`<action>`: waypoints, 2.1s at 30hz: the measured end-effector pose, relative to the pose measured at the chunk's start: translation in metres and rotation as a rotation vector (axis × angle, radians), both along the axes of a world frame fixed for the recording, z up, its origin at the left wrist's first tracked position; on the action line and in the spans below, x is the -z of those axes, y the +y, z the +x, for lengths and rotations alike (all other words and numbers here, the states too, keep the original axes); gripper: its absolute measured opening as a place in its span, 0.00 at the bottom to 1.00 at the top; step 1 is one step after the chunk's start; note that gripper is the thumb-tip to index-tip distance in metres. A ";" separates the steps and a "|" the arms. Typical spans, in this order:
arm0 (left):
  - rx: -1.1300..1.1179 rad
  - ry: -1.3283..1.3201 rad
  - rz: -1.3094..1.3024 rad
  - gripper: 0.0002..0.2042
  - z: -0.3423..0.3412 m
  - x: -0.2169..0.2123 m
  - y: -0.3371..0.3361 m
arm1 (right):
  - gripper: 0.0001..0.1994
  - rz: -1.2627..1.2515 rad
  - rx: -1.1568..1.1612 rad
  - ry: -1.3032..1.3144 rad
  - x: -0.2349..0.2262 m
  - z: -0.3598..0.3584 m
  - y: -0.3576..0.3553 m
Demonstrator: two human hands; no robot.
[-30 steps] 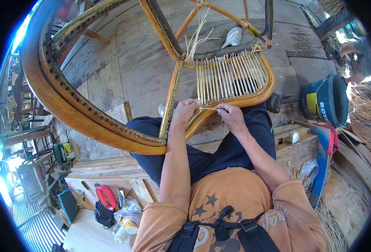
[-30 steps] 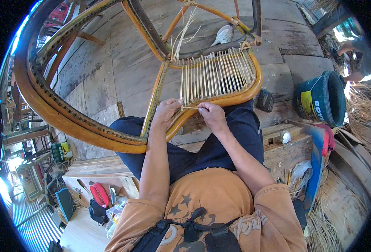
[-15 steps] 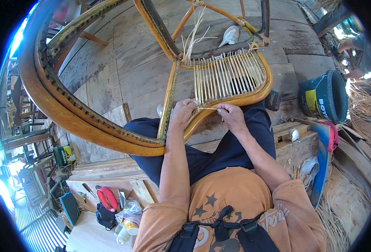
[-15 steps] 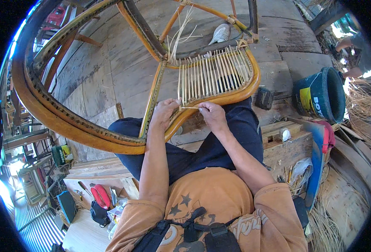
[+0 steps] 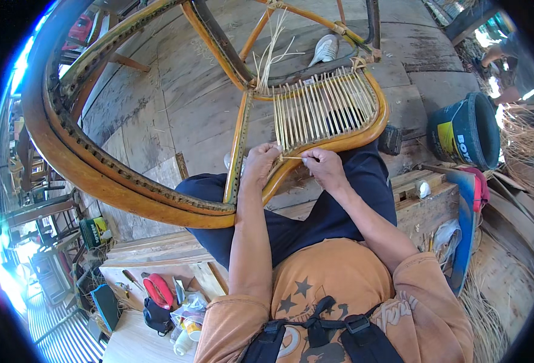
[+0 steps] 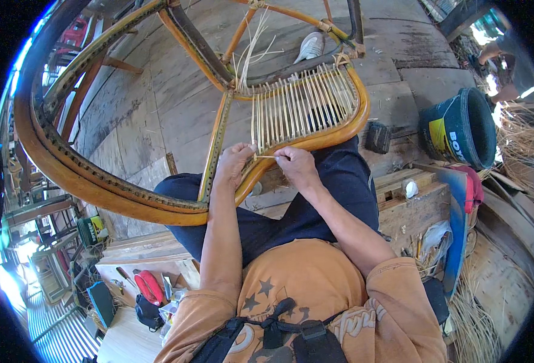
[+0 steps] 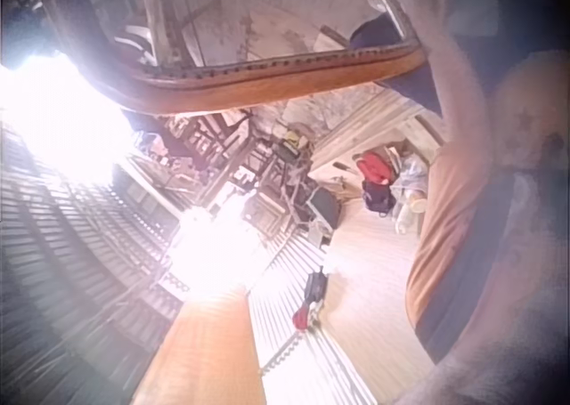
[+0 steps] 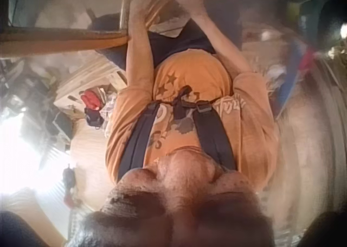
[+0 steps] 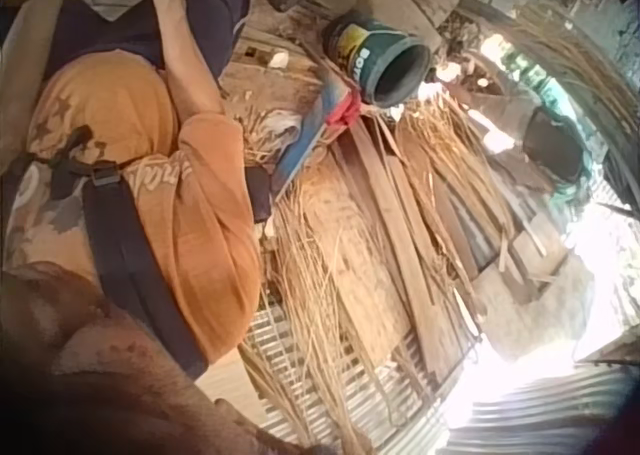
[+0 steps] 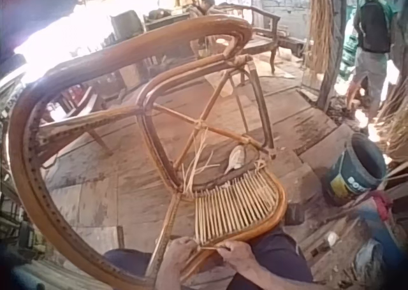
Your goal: Repairing and weaving the rattan seat of a wooden chair.
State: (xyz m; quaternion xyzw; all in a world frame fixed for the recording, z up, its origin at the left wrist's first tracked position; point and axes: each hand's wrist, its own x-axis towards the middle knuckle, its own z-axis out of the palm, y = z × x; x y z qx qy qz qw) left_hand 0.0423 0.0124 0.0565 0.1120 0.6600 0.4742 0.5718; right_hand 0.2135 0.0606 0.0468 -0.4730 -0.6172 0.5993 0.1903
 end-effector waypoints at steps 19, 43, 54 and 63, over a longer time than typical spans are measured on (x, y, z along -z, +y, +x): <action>0.225 0.412 -0.021 0.11 -0.005 0.028 -0.004 | 0.07 -0.036 0.419 0.110 -0.053 0.138 0.014; 0.065 0.503 -0.046 0.12 0.006 0.012 -0.004 | 0.17 0.446 0.423 -0.496 -0.047 0.202 -0.003; 0.094 0.568 0.039 0.11 0.007 0.024 -0.003 | 0.13 0.617 0.165 -0.317 -0.039 0.129 -0.001; 0.136 0.671 0.068 0.13 0.007 0.026 -0.007 | 0.10 0.703 -0.153 -0.087 -0.037 0.072 -0.009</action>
